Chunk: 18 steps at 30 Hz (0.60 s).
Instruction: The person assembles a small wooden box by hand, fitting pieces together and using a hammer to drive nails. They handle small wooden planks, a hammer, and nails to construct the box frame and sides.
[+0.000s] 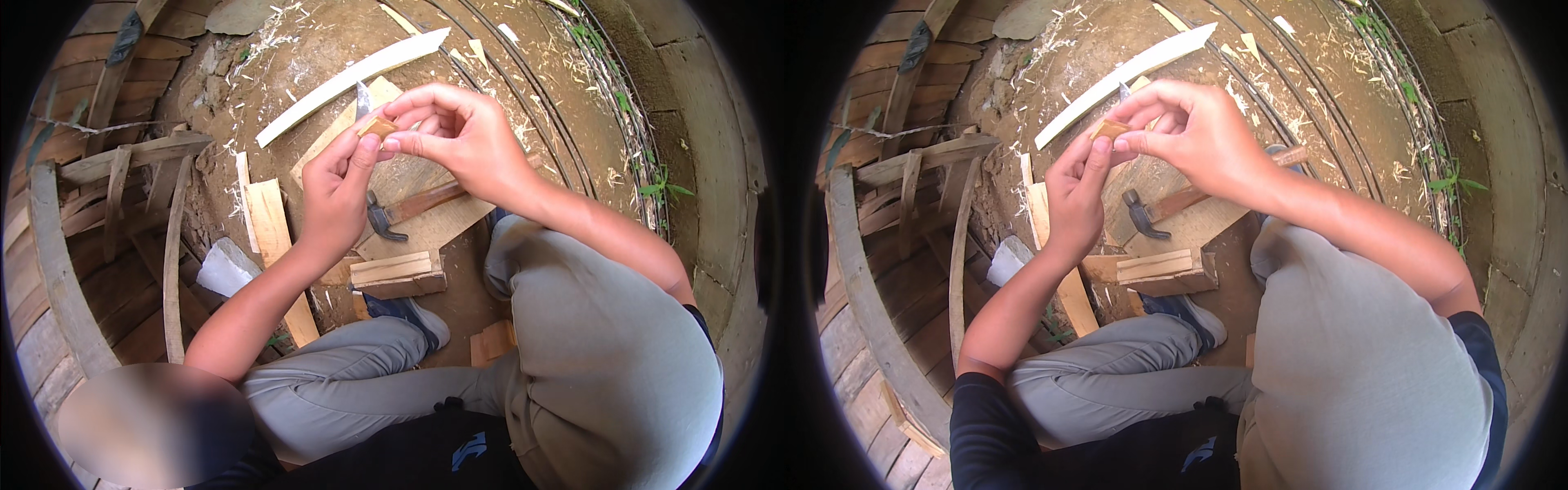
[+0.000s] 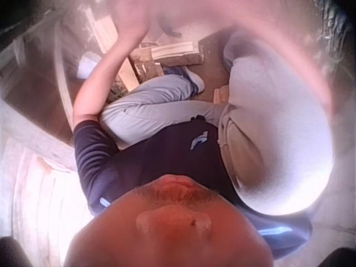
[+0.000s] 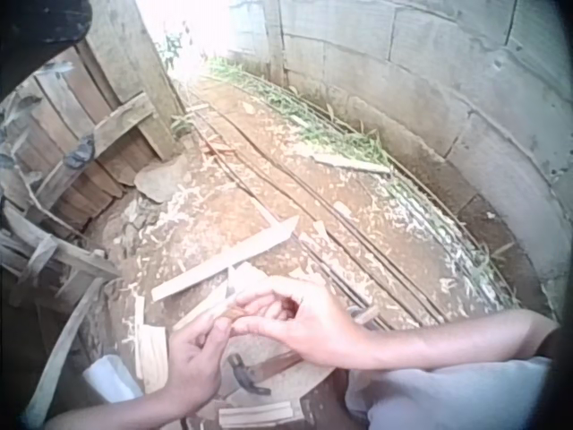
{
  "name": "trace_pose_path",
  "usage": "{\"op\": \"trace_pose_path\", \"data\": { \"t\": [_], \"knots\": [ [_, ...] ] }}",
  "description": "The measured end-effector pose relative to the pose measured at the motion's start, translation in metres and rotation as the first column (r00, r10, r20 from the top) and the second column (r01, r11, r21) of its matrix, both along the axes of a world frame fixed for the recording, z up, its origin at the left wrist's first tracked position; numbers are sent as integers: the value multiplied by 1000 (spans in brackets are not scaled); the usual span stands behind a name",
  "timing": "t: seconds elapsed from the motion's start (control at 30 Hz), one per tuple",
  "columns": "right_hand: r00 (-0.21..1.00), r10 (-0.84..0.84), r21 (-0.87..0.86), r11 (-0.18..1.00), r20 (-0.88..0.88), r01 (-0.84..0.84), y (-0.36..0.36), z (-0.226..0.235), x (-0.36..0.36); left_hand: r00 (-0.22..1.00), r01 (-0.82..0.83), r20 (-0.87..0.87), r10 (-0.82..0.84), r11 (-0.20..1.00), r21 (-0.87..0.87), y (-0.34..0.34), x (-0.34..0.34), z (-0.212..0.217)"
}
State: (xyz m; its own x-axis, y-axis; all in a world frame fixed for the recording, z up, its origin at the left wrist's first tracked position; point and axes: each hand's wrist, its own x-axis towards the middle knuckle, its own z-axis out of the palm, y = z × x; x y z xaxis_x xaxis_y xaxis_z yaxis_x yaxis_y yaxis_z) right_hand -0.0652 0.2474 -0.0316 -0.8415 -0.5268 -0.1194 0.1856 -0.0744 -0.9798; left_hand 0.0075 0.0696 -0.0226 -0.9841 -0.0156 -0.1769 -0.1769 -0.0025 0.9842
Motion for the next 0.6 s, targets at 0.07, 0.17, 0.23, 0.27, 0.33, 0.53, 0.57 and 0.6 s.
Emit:
{"op": "trace_pose_path", "data": {
  "t": [0.07,0.17,0.23,0.27,0.33,0.53,0.57,0.6],
  "knots": [
    [1000,24,79,997,11,-25,1,2,-2,998,39,43,-37,998,-42,-6,1,-3],
    [998,59,129,990,14,-60,3,-7,-4,981,150,137,-139,986,-70,-14,-2,-5],
    [993,114,144,983,14,-114,7,-16,-6,944,252,230,-238,967,-33,-22,-6,0],
    [994,107,193,976,-19,-101,11,-20,-6,878,404,310,-365,912,-69,-32,-10,0],
    [989,134,286,952,-67,-110,18,-24,-6,673,708,461,-579,685,-172,-47,-12,17],
    [958,279,263,921,72,-288,34,-30,7,347,906,723,-598,15,-422,-47,39,10],
    [948,297,243,917,117,-317,36,-31,10,358,884,728,-584,-39,-465,-50,56,2],
    [947,288,233,920,142,-314,34,-34,13,369,858,733,-572,-94,-505,-51,70,-5]
  ]
}}
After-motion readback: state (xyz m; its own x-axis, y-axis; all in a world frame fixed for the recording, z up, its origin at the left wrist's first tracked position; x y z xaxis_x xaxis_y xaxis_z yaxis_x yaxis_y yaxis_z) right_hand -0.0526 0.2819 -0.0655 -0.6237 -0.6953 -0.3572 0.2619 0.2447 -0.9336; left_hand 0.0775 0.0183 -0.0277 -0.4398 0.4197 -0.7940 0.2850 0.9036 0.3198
